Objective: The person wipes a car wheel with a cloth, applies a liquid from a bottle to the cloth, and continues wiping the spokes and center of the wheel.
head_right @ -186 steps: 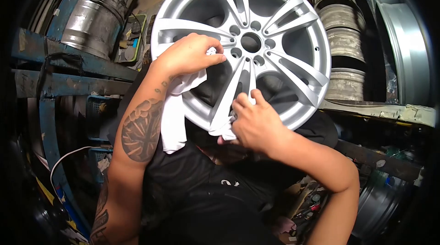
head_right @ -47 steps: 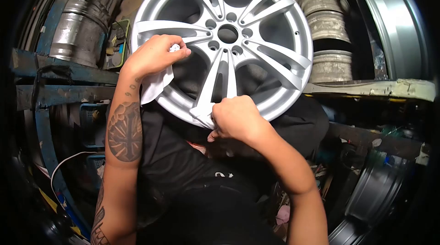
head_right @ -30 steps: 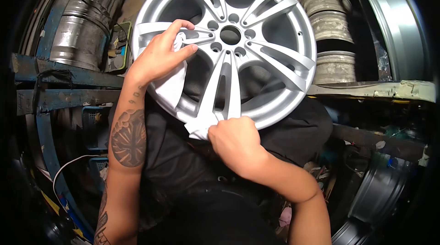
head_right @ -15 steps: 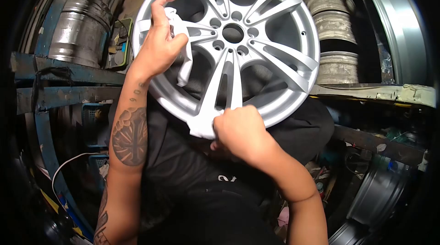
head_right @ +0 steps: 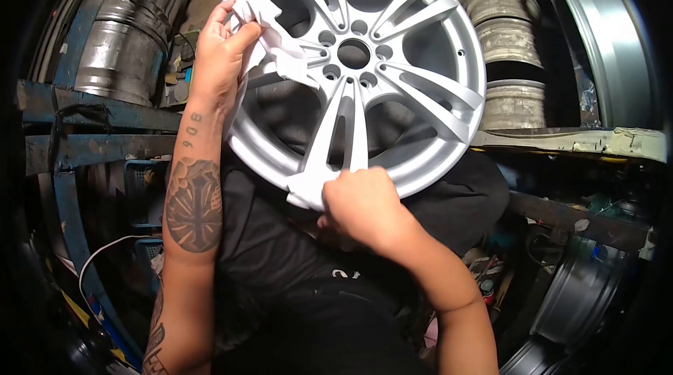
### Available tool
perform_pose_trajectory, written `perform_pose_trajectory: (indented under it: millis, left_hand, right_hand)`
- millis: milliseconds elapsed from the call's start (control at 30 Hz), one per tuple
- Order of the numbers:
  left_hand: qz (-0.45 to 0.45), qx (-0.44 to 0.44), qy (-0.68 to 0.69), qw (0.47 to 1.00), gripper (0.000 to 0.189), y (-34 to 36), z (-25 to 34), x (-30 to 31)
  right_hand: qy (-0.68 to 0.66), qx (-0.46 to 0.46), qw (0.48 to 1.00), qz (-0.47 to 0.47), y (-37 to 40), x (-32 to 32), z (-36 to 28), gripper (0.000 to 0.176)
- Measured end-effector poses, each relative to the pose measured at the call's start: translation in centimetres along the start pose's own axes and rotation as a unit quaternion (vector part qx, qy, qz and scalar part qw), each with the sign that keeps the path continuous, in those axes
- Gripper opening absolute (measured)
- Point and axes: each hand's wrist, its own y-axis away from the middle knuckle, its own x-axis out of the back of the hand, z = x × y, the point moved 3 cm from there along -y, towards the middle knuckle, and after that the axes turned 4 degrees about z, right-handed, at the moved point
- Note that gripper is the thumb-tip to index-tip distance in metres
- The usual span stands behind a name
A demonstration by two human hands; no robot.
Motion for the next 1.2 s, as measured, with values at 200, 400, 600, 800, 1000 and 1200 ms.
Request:
perform_pose_trajectory:
  millis: [200,400,600,800,1000,1200]
  left_hand:
    - [-0.044,0.011,-0.153,0.987,0.052,0.3,-0.2,0.0]
    - [-0.238,0.147,-0.15,0.948,0.089,3.3,1.2,-2.9]
    - [-0.242,0.154,-0.194,0.938,0.046,2.3,-1.7,-2.1]
    - [-0.167,0.133,-0.233,0.949,0.033,1.7,-3.1,-2.1]
    - [-0.181,0.23,-0.112,0.95,0.028,2.5,-1.4,-3.3]
    - [-0.139,0.19,-0.187,0.954,0.032,1.3,-1.7,-2.0]
  right_hand:
    - [0.046,-0.005,0.999,-0.022,0.9,0.4,-2.2,0.015]
    - [0.092,-0.018,0.995,0.034,1.2,-0.6,-2.0,0.023]
    - [0.001,-0.001,1.0,0.012,0.4,-0.4,-0.1,0.053]
    - [0.029,0.001,1.0,0.005,0.0,0.2,0.4,0.063]
    - [-0.008,-0.003,0.999,-0.032,-0.9,0.3,1.2,0.063]
    - [-0.007,-0.016,1.0,0.012,0.1,0.8,-0.8,0.051]
